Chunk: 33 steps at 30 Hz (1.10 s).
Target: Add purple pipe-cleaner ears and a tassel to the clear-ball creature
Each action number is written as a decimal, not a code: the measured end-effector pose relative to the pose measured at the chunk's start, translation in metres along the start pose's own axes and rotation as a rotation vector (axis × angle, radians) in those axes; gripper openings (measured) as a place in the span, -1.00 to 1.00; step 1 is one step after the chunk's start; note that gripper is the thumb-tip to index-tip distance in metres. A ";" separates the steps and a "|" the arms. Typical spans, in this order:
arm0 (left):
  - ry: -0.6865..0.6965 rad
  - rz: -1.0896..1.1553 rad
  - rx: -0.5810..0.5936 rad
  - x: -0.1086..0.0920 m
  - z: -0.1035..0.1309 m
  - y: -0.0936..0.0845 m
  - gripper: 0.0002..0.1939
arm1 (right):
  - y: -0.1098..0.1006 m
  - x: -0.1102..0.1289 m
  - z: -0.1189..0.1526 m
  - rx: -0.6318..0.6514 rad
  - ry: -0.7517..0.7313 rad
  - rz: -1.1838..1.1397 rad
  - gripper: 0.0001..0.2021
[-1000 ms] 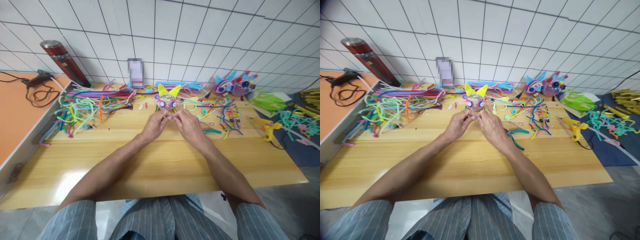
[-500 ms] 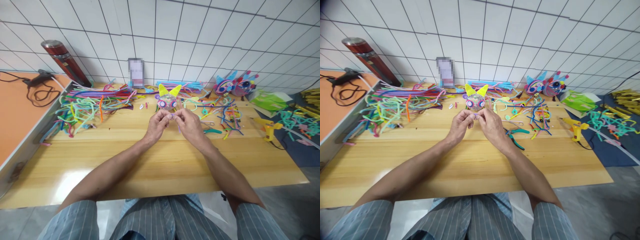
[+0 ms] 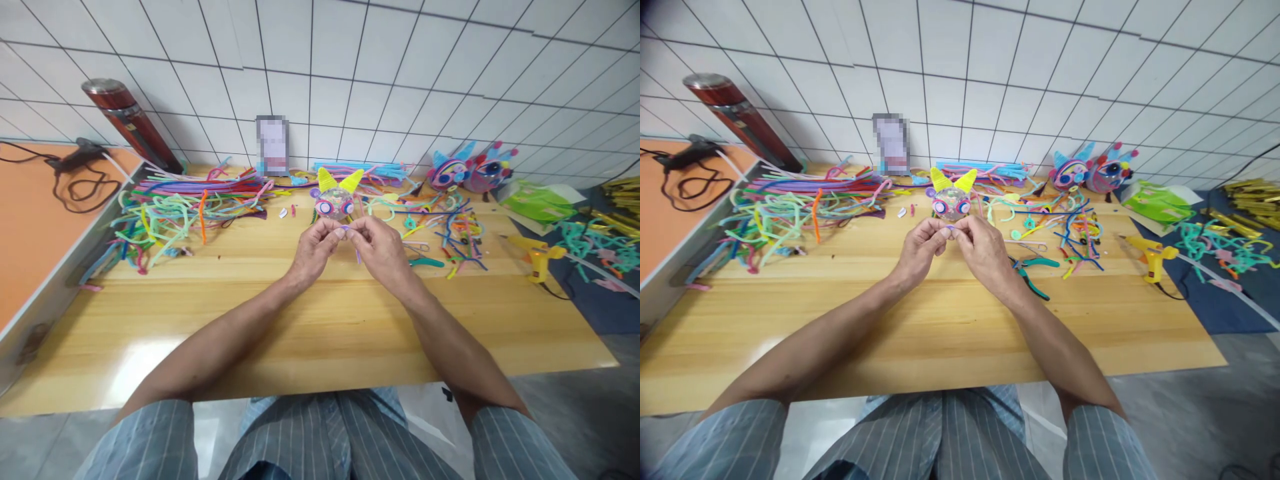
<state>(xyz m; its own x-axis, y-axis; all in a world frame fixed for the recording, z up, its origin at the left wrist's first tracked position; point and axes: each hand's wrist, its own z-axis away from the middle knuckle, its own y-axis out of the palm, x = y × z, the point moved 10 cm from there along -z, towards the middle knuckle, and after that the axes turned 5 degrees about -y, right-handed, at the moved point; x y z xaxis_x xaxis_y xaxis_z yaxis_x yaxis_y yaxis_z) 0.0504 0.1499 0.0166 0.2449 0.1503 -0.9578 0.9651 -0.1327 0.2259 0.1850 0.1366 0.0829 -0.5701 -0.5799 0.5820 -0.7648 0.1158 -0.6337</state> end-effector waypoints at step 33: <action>0.299 -0.508 0.051 -0.035 0.003 0.006 -0.78 | 0.004 0.004 0.004 0.086 -0.127 0.290 -0.91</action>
<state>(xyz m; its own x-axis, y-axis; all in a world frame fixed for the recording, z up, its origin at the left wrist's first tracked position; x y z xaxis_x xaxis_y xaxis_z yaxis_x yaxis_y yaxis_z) 0.0470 0.1410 0.0511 -0.2241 0.4759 -0.8505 0.9643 -0.0180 -0.2642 0.1808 0.1316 0.0808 -0.7145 -0.6293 0.3057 -0.5447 0.2261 -0.8076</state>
